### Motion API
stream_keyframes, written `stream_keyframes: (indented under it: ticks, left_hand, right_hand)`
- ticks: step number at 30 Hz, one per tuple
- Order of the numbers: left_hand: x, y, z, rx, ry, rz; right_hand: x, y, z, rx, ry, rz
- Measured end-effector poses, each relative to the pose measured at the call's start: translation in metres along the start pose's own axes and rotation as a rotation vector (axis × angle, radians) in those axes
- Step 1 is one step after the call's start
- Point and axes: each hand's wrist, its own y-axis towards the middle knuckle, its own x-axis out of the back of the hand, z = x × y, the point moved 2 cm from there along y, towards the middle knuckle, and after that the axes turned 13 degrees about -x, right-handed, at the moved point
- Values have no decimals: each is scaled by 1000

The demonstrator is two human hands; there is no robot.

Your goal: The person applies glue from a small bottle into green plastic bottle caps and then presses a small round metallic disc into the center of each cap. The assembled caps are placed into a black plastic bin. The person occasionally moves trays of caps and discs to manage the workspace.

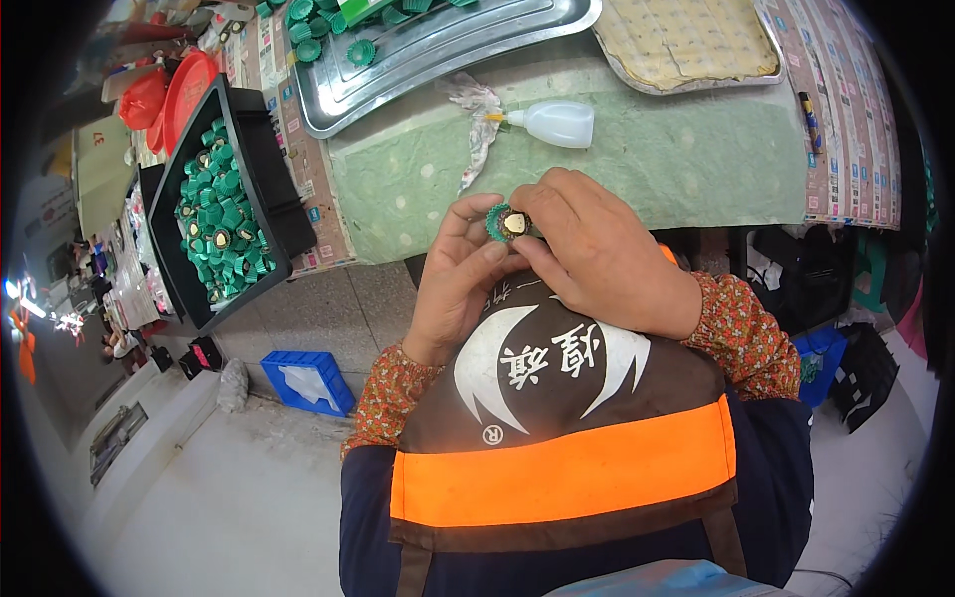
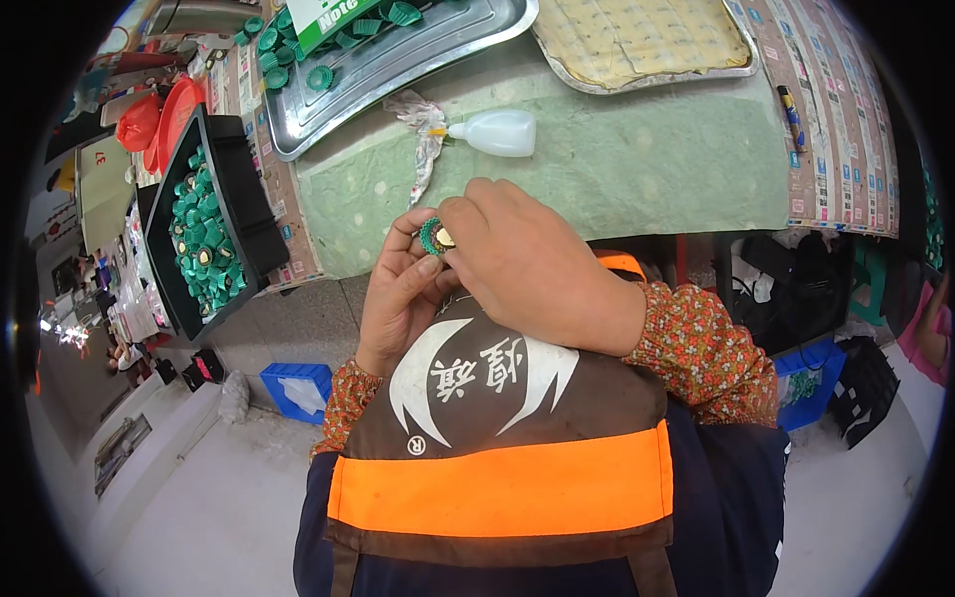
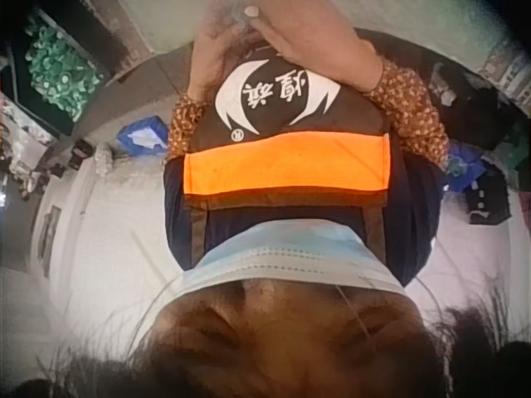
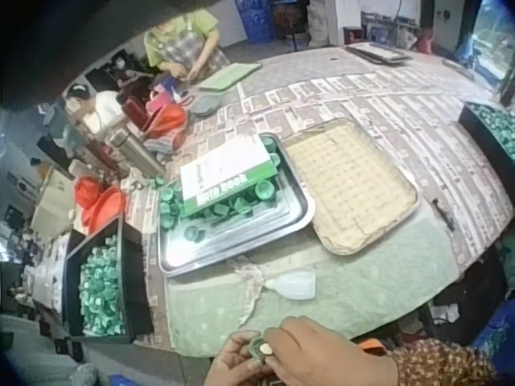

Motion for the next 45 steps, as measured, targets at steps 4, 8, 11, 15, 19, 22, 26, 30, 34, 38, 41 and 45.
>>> stream_keyframes:
  ticks: [4, 8, 11, 15, 19, 22, 26, 30, 34, 38, 41, 45]
  left_hand:
    - [0, -2, 1, 24, 49, 15]
    - [8, -2, 0, 78, 10, 3]
    - [13, -2, 2, 89, 13, -6]
    - [16, -2, 5, 102, -13, -19]
    - [13, 0, 4, 113, -33, -3]
    - [14, 0, 5, 130, -28, 1]
    - [12, 0, 4, 133, -9, 11]
    - [12, -1, 6, 128, 20, 17]
    - [11, -2, 6, 120, 63, 15]
    - [2, -4, 5, 97, 157, 17]
    - [-7, -6, 2, 47, 258, 7]
    - [-7, -4, 1, 15, 329, 7]
  right_hand:
    - [-4, -1, -1, 2, -17, 0]
    - [-5, -1, -3, 3, -35, 20]
    - [-4, -2, -3, -1, -33, 46]
    - [-2, -2, -2, 1, -49, 62]
    - [-2, -2, -2, 13, -46, 50]
    - [-2, -2, -3, 19, -55, 45]
    - [-3, -2, -3, 28, -60, 28]
    - [-3, -2, -3, 40, -62, 20]
    - [-4, -3, -3, 40, -73, 25]
    - [-5, -4, -4, 76, -87, 10]
    - [-7, -6, -6, 116, -70, -10]
    - [-10, -6, -8, 149, -21, -16]
